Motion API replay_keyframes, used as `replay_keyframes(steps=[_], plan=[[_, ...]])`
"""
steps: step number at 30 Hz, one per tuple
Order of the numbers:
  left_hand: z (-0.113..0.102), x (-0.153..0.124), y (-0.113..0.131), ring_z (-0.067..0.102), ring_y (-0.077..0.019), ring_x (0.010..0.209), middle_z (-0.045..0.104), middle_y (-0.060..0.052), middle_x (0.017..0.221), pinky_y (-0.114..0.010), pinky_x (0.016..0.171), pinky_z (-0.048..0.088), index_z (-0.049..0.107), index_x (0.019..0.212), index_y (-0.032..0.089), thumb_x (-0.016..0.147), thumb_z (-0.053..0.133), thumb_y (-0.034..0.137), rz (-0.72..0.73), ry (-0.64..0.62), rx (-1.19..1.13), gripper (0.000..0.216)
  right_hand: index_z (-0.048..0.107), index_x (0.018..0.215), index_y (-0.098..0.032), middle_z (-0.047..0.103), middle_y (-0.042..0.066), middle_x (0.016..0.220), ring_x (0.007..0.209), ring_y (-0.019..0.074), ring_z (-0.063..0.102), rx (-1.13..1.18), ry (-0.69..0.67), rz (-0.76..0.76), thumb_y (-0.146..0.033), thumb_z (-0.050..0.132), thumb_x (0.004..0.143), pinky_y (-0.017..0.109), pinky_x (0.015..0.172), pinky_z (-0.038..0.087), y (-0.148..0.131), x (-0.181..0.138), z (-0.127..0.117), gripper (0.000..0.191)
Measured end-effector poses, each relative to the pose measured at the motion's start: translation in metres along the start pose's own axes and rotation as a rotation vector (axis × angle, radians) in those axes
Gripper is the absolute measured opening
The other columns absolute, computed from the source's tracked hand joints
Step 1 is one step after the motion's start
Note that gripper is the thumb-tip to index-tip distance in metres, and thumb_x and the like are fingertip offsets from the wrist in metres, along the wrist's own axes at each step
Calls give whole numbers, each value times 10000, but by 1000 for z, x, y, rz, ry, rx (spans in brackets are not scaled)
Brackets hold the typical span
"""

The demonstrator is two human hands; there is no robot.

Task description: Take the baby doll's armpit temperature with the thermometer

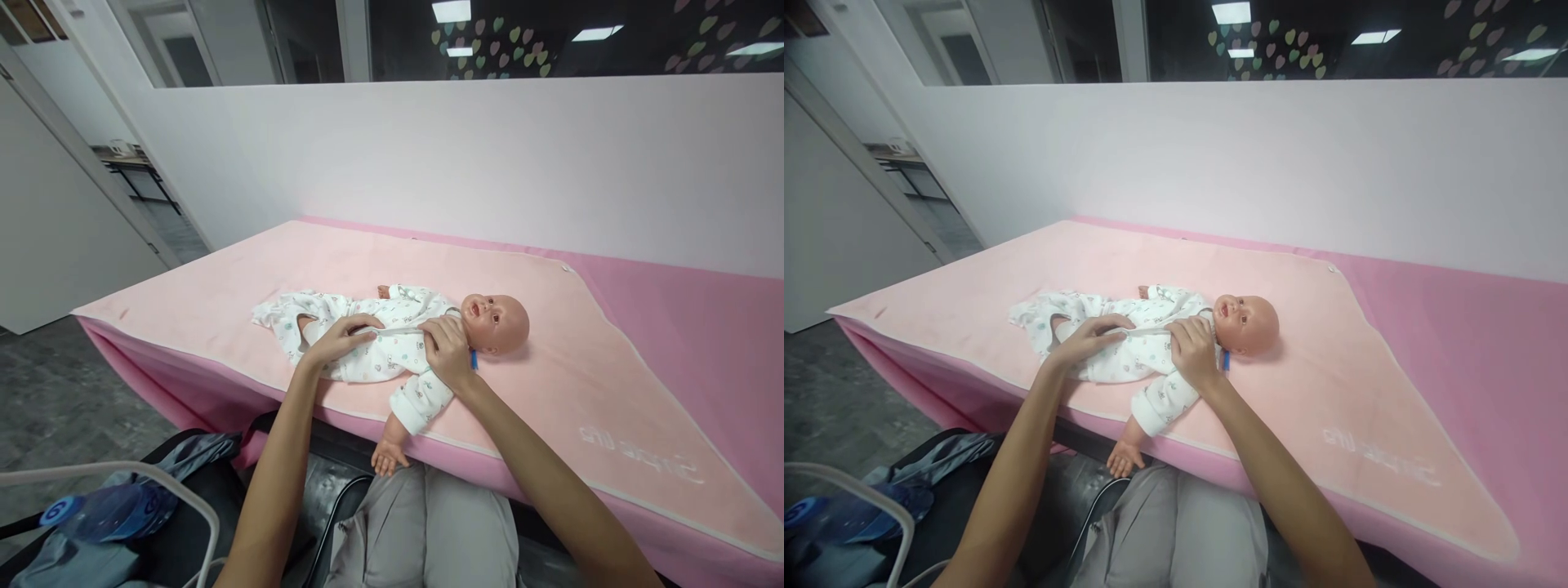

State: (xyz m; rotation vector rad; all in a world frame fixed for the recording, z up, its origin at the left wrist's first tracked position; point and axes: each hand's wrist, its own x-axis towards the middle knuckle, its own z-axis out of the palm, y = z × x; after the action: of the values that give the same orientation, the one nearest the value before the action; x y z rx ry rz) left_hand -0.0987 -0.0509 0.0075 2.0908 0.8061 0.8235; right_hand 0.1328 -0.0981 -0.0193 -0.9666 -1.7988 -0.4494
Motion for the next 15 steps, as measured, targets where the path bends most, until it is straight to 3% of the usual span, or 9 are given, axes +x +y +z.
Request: replay_keyframes(steps=[9, 15], plan=[[-1, 0, -1, 548, -212, 1059, 618, -89, 1096, -364, 929, 424, 685, 974, 218, 808, 582, 357, 25, -17, -28, 239, 618, 938, -166, 628, 51, 808, 779, 183, 519, -23, -23, -16, -59, 439, 812, 340, 785, 399, -1, 0, -1, 244], [0, 1, -4, 562, -208, 1030, 634, -86, 1055, -377, 913, 438, 698, 949, 225, 786, 615, 350, 39, 3, -5, 222, 637, 872, -178, 570, 47, 758, 769, 178, 491, -28, -81, -13, -128, 483, 814, 351, 795, 380, -3, 1, -3, 172]])
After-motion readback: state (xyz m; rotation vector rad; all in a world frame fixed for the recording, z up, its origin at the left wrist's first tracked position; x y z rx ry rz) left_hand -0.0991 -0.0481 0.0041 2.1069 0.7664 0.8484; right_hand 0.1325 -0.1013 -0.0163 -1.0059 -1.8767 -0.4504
